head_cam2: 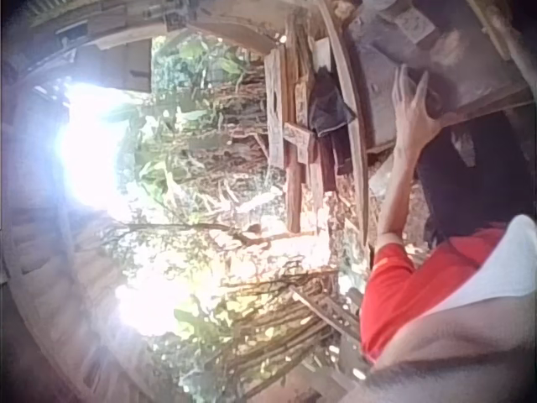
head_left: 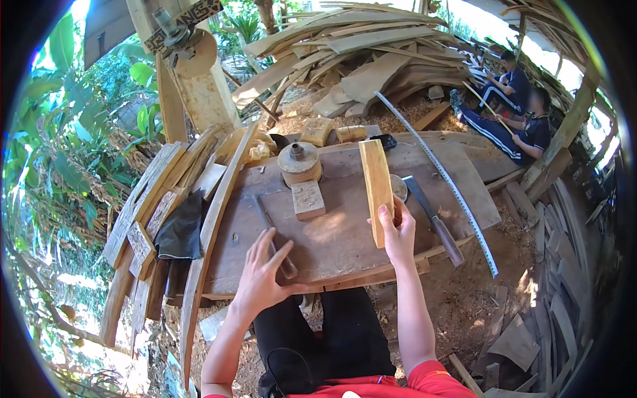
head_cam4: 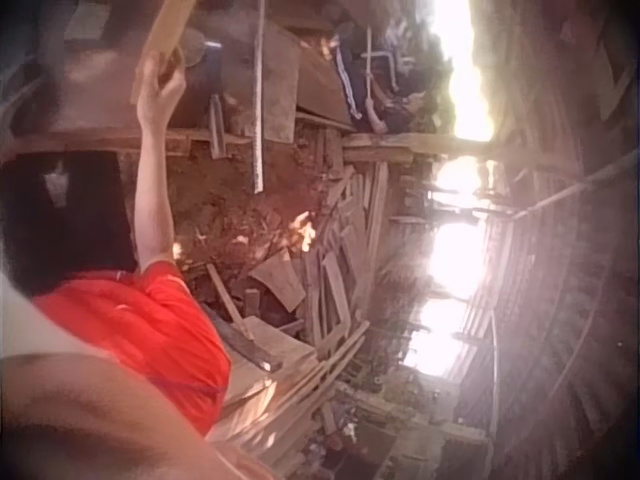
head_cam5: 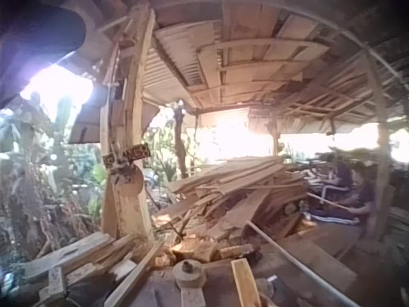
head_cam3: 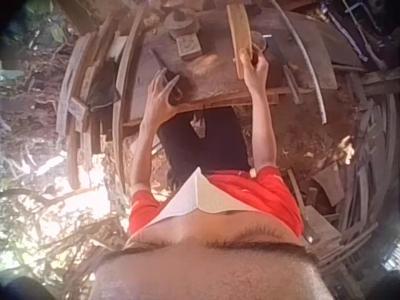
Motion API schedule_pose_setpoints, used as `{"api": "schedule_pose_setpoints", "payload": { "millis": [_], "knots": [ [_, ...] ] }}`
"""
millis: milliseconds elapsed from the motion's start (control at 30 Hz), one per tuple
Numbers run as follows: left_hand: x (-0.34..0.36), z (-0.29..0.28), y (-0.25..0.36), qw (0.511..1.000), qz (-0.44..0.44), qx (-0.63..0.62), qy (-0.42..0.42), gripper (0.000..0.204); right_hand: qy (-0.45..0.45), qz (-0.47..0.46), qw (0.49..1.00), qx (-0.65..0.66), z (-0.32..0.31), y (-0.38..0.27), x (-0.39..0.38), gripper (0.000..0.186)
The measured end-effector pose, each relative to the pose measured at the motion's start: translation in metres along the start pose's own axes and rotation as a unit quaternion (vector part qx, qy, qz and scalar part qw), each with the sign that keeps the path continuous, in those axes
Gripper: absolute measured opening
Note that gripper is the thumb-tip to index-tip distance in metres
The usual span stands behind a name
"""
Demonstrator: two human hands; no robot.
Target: The person uses a round wooden tool to repeatedly press and rub the surface of a rectangular wooden block. They rotate the block to work on different sides and occasionally inspect the surface. The task continues throughout the clip without a visible final state.
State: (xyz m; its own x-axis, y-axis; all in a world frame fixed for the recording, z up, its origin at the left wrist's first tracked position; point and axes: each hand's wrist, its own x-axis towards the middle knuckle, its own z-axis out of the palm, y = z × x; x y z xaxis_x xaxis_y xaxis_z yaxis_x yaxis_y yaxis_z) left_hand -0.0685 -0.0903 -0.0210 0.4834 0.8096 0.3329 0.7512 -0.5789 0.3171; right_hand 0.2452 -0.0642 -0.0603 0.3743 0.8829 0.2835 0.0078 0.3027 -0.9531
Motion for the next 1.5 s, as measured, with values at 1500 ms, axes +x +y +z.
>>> {"api": "schedule_pose_setpoints", "payload": {
  "millis": [1500],
  "knots": [
    [0.153, -0.021, 0.024, 0.832, 0.111, -0.494, 0.226, 0.019, -0.013, 0.038, 0.999, 0.004, 0.001, -0.004, 0.001, 0.054]
  ]
}}
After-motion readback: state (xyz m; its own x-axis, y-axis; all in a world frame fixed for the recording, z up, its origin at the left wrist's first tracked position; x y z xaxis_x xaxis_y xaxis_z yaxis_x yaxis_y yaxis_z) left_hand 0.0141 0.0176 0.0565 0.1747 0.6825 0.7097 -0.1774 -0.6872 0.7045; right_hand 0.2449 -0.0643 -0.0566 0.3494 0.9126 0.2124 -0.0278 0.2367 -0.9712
